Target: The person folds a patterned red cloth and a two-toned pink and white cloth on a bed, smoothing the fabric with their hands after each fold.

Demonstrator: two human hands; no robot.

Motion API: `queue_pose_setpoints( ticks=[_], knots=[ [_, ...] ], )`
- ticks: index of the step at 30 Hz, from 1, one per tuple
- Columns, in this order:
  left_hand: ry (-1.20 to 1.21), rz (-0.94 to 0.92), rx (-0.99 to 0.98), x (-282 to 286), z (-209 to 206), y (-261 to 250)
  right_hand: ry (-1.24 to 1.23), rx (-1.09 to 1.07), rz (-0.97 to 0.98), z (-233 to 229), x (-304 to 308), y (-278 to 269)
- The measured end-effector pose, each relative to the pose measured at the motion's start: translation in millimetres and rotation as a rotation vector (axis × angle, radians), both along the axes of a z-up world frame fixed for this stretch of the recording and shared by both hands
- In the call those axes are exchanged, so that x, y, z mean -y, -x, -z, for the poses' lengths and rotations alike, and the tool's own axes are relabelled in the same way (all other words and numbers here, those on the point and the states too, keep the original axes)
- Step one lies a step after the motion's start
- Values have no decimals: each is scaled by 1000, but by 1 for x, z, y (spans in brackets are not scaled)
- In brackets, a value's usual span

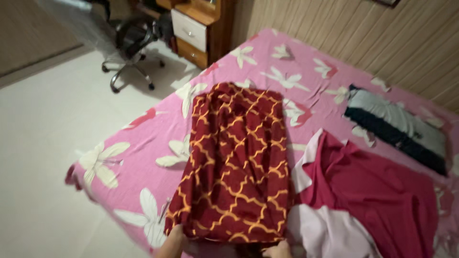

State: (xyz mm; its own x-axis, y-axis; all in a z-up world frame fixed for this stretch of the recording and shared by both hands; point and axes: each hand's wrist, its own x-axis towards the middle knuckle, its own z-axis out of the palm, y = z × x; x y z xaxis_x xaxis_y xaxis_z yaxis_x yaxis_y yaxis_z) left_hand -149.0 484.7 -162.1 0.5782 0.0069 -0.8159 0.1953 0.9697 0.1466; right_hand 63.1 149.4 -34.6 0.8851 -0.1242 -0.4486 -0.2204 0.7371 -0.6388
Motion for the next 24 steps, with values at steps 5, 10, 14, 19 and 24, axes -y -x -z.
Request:
queue_pose_setpoints(
  ticks=[5,10,14,19,24],
  knots=[
    [-166,-124,528,-86,-128,-275,-302,259,-105,-91,-32,-126],
    [-219,-335,1447,-133,-469,-428,-486,726,-236,-328,-35,-248],
    [-236,-235,1598,-130,-537,-386,-232,989,-256,-398,-25,-248],
    [-371,-260,1299,-109,-415,-344,747,220,143,-278,1,-210],
    [-267,-294,865,-89,-240,-297,920,112,172,-87,37,-151]
  ],
)
